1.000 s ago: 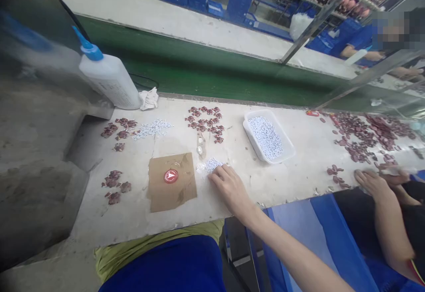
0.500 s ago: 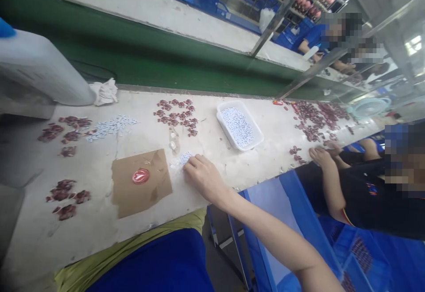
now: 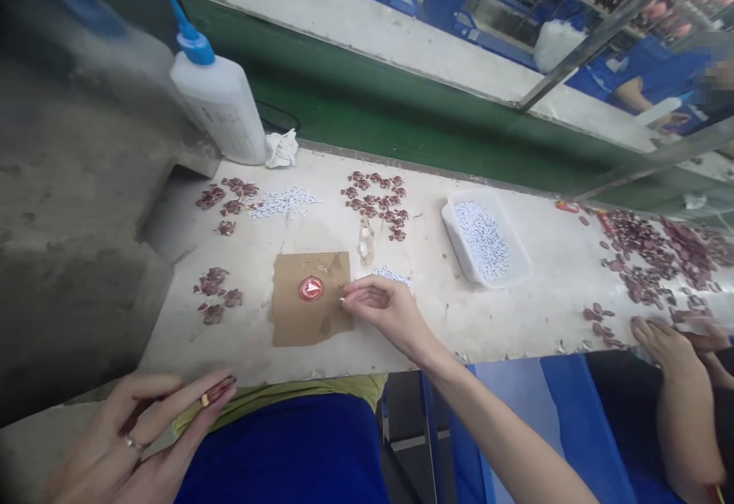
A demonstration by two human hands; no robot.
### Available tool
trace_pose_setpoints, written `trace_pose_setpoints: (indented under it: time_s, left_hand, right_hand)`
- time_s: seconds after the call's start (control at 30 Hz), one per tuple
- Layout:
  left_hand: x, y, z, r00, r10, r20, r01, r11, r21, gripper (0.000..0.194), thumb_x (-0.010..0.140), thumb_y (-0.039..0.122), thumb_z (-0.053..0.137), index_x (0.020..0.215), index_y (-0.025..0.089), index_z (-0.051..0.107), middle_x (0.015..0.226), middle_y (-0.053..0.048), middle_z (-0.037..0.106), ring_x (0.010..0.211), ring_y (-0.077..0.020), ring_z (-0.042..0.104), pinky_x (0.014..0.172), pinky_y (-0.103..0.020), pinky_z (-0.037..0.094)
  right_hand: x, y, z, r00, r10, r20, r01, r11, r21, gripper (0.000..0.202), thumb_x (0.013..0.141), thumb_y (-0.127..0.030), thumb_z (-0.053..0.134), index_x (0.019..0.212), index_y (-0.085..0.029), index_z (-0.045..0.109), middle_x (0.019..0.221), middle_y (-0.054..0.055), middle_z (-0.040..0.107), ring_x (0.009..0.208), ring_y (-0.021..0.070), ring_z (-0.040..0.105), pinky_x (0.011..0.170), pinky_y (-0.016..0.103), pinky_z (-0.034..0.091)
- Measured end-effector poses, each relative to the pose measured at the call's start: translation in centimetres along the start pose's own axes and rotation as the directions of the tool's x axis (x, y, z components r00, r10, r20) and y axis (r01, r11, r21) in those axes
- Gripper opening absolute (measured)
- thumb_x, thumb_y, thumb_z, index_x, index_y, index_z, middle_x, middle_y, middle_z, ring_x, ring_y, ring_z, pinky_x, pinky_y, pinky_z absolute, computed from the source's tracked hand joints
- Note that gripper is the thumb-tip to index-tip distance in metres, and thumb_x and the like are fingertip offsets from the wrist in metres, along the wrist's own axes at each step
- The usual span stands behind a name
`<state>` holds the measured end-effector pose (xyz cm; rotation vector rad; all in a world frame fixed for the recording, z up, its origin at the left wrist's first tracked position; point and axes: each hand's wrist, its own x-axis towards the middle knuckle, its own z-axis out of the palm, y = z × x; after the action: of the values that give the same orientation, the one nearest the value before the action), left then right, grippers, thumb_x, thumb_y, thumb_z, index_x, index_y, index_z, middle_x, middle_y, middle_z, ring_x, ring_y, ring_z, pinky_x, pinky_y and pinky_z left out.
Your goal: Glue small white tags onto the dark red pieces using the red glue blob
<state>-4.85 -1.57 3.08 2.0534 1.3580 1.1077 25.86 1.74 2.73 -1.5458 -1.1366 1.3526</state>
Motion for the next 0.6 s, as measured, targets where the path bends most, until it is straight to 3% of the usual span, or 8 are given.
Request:
trace_pose_setpoints:
  time_s: [0.07,0.13,0.27,0.4,0.6]
  left_hand:
    - [0.8,0.5,0.7,0.998,0.061,-0.014,-0.061,0.998,0.015,0.021,0.093,0.010,0.066,0.108,0.022,0.074,0.105,0.002,0.074,0.090,-0.0046,0.071,0.098,-0.011,0.056]
    - [1.6,0.6,1.3,0.994,0.110,0.015,-0.109,0.994,-0.009,0.029,0.092,0.008,0.067,0.118,0.020,0.070,0.111,0.001,0.073,0.094,-0.0038,0.071,0.104,-0.010,0.052]
    - [2.4,0.0,2.1,0.993,0.096,0.075,-0.094,0.995,-0.038,0.041,0.097,0.008,0.060,0.136,0.020,0.062,0.109,0.001,0.072,0.092,-0.0013,0.071,0.100,-0.006,0.052]
    - [2.2,-0.7,2.6,0.991,0.133,0.014,-0.134,0.990,0.037,0.046,0.092,0.003,0.065,0.135,0.019,0.063,0.119,-0.002,0.072,0.102,-0.0067,0.072,0.104,-0.016,0.054]
    - [1.2,-1.1,2.8,0.992,-0.096,-0.082,0.095,0.995,-0.015,0.032,0.087,0.017,0.078,0.117,0.024,0.070,0.100,0.007,0.079,0.086,-0.0075,0.076,0.093,-0.014,0.056]
  right_hand:
    - [0.2,-0.3,0.5,1.000,0.019,0.021,-0.019,1.000,-0.004,0.018,0.082,-0.036,0.084,0.094,-0.023,0.080,0.091,0.004,0.082,0.088,0.0199,0.078,0.086,0.035,0.064]
    - [0.5,-0.5,1.0,1.000,-0.016,0.013,0.016,0.998,-0.064,0.015,0.084,-0.037,0.082,0.090,-0.024,0.080,0.091,0.004,0.082,0.087,0.0213,0.078,0.083,0.036,0.064]
    - [1.1,-0.3,2.2,0.965,-0.261,-0.016,0.242,0.915,-0.323,0.005,0.092,-0.028,0.075,0.091,-0.025,0.079,0.093,0.004,0.080,0.087,0.0208,0.075,0.080,0.036,0.061]
    - [1.5,-0.2,2.7,0.902,-0.427,0.060,0.401,0.779,-0.482,0.012,0.098,-0.019,0.066,0.099,-0.025,0.077,0.098,0.004,0.078,0.090,0.0199,0.074,0.080,0.034,0.060]
    - [1.4,-0.1,2.7,0.899,-0.429,0.086,0.404,0.741,-0.536,0.014,0.100,-0.019,0.062,0.102,-0.025,0.075,0.101,0.005,0.077,0.092,0.0217,0.074,0.081,0.036,0.059]
